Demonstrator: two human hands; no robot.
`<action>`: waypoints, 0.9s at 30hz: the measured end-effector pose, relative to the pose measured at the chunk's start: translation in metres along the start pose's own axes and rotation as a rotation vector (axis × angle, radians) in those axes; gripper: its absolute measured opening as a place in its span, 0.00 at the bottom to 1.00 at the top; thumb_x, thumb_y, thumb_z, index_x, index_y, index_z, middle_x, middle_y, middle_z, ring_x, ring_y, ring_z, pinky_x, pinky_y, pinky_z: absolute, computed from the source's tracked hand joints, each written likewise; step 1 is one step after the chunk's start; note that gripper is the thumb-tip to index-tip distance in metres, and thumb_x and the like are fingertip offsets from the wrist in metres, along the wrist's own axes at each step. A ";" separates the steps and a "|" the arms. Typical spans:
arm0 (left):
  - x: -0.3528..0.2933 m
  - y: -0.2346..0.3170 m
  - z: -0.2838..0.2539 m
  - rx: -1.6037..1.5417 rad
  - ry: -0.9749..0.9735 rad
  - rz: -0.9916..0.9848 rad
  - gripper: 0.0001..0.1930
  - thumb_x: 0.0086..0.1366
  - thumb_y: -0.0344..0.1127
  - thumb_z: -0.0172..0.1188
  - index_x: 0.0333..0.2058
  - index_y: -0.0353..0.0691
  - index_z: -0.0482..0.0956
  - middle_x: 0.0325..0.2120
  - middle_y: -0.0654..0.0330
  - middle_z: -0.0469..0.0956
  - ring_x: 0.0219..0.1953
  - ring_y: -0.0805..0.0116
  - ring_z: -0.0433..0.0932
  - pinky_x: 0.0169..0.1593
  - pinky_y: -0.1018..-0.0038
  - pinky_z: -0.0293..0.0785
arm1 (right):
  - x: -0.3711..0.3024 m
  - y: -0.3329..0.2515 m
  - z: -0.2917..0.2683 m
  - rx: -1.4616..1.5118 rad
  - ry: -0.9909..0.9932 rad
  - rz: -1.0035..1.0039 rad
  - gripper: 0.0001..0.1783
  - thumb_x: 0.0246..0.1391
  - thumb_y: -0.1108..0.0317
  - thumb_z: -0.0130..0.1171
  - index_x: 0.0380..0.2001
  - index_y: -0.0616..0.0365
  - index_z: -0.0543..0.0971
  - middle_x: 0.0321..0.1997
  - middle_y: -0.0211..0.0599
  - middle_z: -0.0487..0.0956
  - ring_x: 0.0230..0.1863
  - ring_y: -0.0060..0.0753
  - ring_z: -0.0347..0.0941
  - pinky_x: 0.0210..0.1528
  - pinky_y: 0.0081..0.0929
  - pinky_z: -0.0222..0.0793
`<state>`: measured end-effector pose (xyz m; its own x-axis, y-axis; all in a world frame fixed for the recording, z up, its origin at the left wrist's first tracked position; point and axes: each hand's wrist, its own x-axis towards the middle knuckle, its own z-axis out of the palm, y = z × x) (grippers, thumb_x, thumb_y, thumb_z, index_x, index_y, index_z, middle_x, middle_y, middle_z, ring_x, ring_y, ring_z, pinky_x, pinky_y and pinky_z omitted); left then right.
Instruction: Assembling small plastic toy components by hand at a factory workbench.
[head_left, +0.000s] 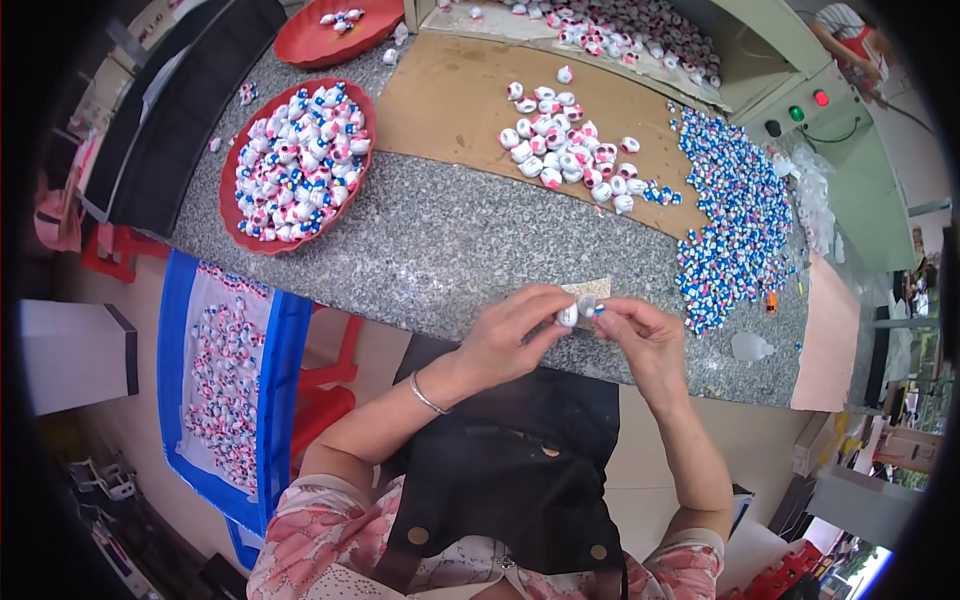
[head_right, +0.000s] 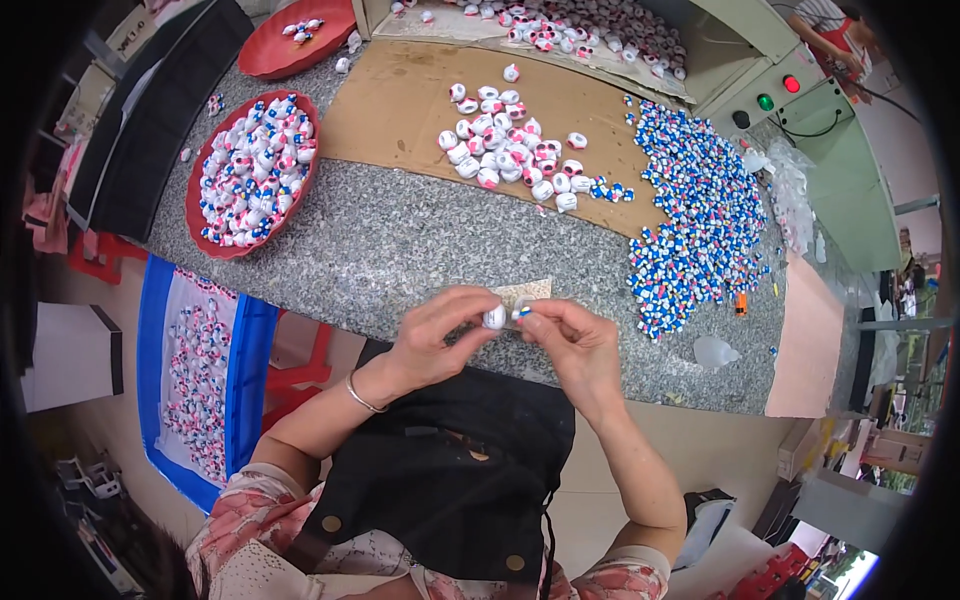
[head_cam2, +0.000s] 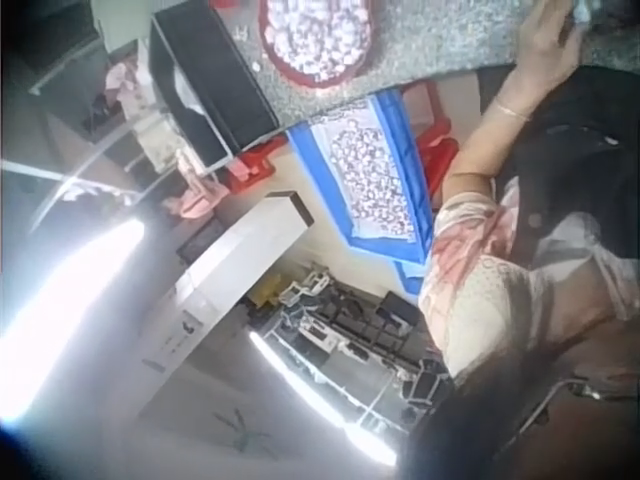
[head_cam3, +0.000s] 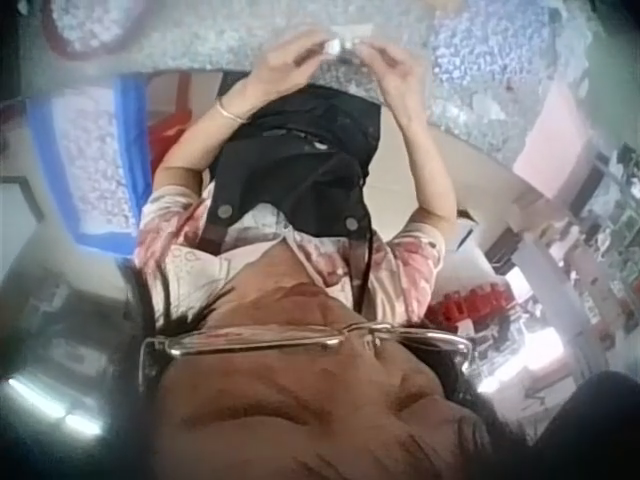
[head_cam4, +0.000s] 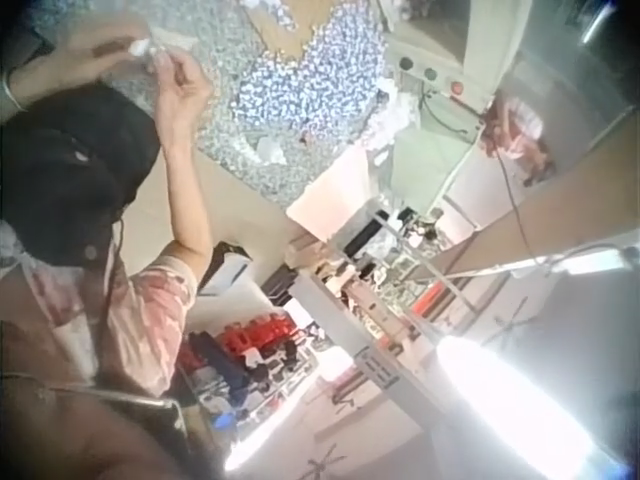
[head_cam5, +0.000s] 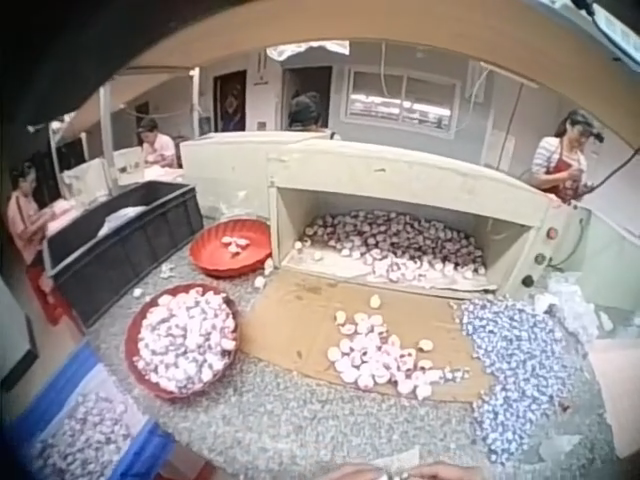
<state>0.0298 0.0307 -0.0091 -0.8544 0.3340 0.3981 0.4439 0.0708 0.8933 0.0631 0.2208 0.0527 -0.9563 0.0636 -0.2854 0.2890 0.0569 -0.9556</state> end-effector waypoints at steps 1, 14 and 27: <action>0.000 0.005 0.001 -0.023 -0.029 -0.001 0.17 0.53 0.20 0.67 0.44 0.34 0.80 0.41 0.53 0.80 0.38 0.68 0.81 0.37 0.76 0.81 | -0.003 -0.001 0.001 0.005 0.005 0.002 0.07 0.57 0.75 0.62 0.40 0.63 0.82 0.30 0.28 0.81 0.34 0.17 0.76 0.38 0.18 0.74; 0.002 0.015 -0.012 -0.585 -0.463 -0.450 0.14 0.69 0.25 0.54 0.51 0.30 0.78 0.39 0.53 0.81 0.30 0.72 0.81 0.36 0.79 0.78 | -0.024 -0.010 0.005 -0.479 -0.091 -0.456 0.07 0.51 0.78 0.64 0.35 0.62 0.84 0.29 0.37 0.82 0.29 0.29 0.78 0.31 0.23 0.72; 0.051 0.032 -0.123 0.402 0.020 0.044 0.14 0.57 0.23 0.62 0.44 0.33 0.79 0.36 0.54 0.80 0.38 0.62 0.78 0.44 0.69 0.74 | 0.047 0.016 -0.089 -0.919 0.278 -0.601 0.10 0.52 0.77 0.62 0.39 0.62 0.81 0.41 0.47 0.81 0.42 0.49 0.78 0.46 0.34 0.74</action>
<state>-0.0330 -0.0653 0.0652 -0.8352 0.3274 0.4419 0.5475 0.4197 0.7239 0.0267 0.3139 0.0302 -0.9414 -0.0084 0.3371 -0.1810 0.8561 -0.4840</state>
